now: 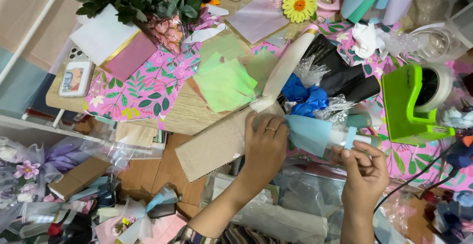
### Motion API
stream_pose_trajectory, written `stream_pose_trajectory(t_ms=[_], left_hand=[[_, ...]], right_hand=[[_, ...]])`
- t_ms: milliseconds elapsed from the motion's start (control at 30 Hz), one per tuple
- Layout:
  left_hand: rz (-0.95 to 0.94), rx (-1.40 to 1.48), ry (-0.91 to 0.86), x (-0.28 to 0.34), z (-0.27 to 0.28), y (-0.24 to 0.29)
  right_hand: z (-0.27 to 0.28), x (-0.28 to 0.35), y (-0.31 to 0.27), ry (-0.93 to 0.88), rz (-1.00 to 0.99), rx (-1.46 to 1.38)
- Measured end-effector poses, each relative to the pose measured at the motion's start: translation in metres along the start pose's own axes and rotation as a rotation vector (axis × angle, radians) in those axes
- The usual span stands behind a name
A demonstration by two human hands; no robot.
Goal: The person wraps a bouquet of artificial flowers using various colored papers and a cardboard base. They fold and secure light blue, pink, and green papers around the bouquet, using tape to hold the layers in place. The person also uses scissors to trim the edges of the wrapping paper.
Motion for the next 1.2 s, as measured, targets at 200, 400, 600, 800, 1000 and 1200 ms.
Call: stream_pose_trajectory(t_ms=[200,400,600,800,1000,1200], left_hand=[[0.019,-0.020,0.038,-0.002,0.001,-0.004],[0.079,0.073,0.089,0.008,-0.012,-0.011],[0.030,0.133,0.131,0.008,-0.004,-0.009],[0.003,0.092,0.063,0.008,-0.007,-0.006],[0.010,0.103,0.035,0.011,-0.009,-0.004],[0.012,0.110,0.049,0.010,-0.006,-0.002]], right_hand=[[0.003,0.000,0.012,-0.014,-0.058,-0.050],[0.008,0.000,0.021,0.002,-0.089,-0.020],[0.007,-0.003,0.019,-0.020,-0.033,-0.066],[0.005,-0.006,0.016,-0.023,-0.029,-0.068],[0.003,-0.007,0.021,-0.029,-0.076,-0.167],[-0.002,0.007,0.033,-0.082,-0.118,-0.203]])
Point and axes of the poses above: each hand's wrist, its own x-axis away from the middle knuckle, its own z-axis out of the back of the hand, y = z × x, the point moved 9 cm from there along -x, towards the middle knuckle, and after that the axes turned 14 degrees about -x, right-handed, at the moved point
